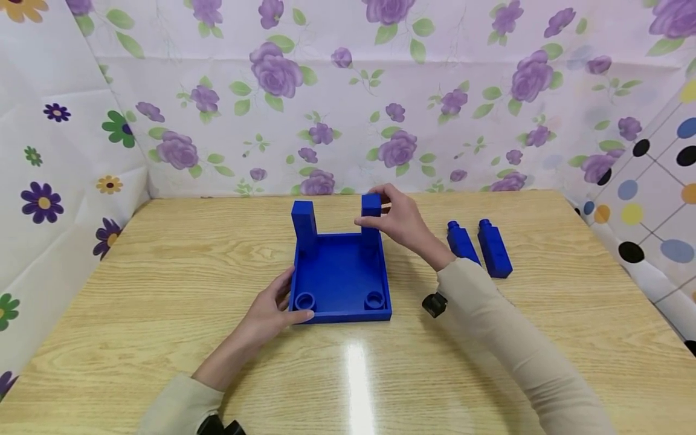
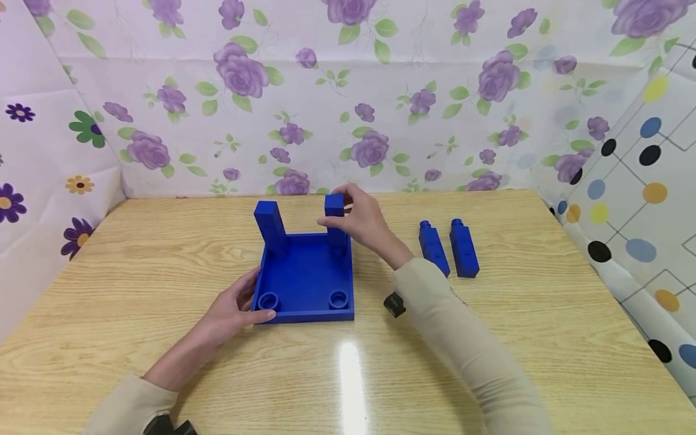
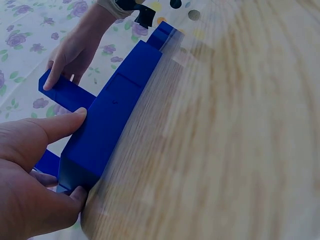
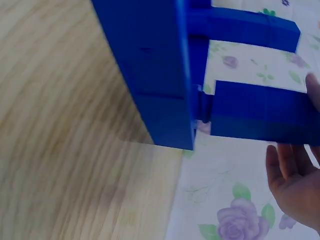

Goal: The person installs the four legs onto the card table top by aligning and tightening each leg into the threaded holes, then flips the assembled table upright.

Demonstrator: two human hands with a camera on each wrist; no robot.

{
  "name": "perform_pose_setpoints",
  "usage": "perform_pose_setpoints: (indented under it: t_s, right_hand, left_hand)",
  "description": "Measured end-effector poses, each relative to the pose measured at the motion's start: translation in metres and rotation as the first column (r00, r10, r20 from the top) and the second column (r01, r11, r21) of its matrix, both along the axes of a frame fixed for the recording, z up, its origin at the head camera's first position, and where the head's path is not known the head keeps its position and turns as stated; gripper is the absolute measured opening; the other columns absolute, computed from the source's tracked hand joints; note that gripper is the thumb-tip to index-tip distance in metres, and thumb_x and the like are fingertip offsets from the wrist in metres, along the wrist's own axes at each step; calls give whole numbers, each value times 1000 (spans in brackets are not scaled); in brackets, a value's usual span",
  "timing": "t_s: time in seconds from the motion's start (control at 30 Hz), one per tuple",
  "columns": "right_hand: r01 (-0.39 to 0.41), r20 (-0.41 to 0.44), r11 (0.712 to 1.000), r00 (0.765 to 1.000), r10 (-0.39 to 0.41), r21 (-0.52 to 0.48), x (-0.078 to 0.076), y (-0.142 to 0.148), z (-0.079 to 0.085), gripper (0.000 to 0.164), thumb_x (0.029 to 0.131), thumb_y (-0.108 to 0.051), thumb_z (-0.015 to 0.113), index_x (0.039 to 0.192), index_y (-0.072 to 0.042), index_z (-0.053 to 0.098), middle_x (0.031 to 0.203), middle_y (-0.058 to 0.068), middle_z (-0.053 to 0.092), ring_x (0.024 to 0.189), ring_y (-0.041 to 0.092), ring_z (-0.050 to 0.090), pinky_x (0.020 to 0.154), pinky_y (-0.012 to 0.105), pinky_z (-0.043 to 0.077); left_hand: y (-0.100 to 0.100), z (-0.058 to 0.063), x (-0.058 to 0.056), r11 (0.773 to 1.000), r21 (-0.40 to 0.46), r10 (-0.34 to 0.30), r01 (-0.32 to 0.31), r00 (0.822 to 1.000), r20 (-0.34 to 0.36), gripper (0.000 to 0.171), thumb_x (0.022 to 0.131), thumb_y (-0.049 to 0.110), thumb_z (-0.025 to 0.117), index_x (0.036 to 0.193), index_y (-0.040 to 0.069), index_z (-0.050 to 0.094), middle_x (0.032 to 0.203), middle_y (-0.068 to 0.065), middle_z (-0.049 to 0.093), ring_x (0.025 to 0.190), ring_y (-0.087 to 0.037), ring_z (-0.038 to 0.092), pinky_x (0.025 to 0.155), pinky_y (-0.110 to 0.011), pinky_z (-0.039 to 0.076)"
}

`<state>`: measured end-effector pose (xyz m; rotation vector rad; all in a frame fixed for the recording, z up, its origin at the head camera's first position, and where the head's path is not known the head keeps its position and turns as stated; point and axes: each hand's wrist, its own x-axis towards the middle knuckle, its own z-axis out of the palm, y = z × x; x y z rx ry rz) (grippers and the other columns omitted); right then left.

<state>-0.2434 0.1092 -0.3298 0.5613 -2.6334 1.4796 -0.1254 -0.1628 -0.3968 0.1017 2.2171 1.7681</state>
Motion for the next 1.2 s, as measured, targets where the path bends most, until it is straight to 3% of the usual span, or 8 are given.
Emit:
perform_pose_setpoints:
  t_s: [0.13, 0.27, 0.47, 0.57, 0.8, 1.0, 1.2]
  right_hand:
    - [-137, 83, 982, 985, 149, -127, -6, 9, 6, 55, 87, -20, 75, 134, -5, 51, 131, 11, 55, 118, 25, 53, 97, 38, 47]
    - [-250, 150, 936, 944, 293, -249, -12, 18, 12, 53, 90, -14, 70, 138, -4, 50, 134, 8, 56, 123, 21, 51, 100, 39, 45]
    - [-320, 199, 878, 892, 406, -356, -18, 25, 14, 49, 92, -5, 65, 138, 1, 50, 138, 18, 51, 123, 24, 52, 101, 38, 43]
    - [-325, 215, 866, 880, 424, -379, -20, 27, 14, 48, 92, -2, 64, 137, 4, 50, 137, 21, 52, 121, 25, 53, 101, 37, 44]
    - [-299, 237, 886, 888, 394, -354, -22, 31, 14, 48, 92, -5, 66, 137, 0, 52, 131, 13, 58, 119, 25, 55, 101, 37, 44]
    - [-243, 213, 954, 937, 278, -174, -21, 31, 18, 50, 89, -20, 72, 135, -10, 56, 131, 5, 57, 119, 20, 54, 99, 39, 45]
    - [-214, 149, 969, 961, 232, -127, -19, 23, 16, 47, 87, -18, 74, 129, -7, 58, 126, 7, 57, 114, 21, 54, 92, 39, 48]
  left_hand:
    - [-1, 1, 1, 1000, 12, -7, 7, 1000, -7, 94, 84, 7, 76, 155, 6, 14, 154, -23, 24, 141, -38, 22, 113, -47, 23]
    - [-1, 1, 1, 1000, 19, -11, 11, 1000, -14, 95, 84, 7, 76, 155, 5, 14, 153, -24, 25, 141, -38, 23, 113, -47, 23]
    - [-1, -3, 0, 1000, 10, -1, 1, 1000, -10, 94, 83, 7, 77, 155, 6, 16, 153, -23, 26, 141, -37, 24, 113, -45, 25]
    - [-1, -4, 0, 1000, 7, 2, -2, 1000, -10, 94, 83, 7, 77, 155, 6, 16, 153, -22, 27, 141, -37, 25, 113, -45, 25]
    - [-1, -2, 1, 1000, 14, -2, 2, 1000, -20, 94, 83, 7, 76, 155, 5, 15, 153, -24, 26, 141, -38, 23, 113, -46, 24]
    - [0, 0, 1, 1000, 13, 0, 0, 1000, -17, 95, 83, 6, 76, 155, 5, 14, 153, -24, 25, 141, -38, 23, 113, -46, 23]
    - [0, 0, 1, 1000, 10, 0, 0, 1000, -19, 95, 83, 7, 76, 155, 5, 15, 153, -24, 25, 141, -38, 23, 113, -46, 23]
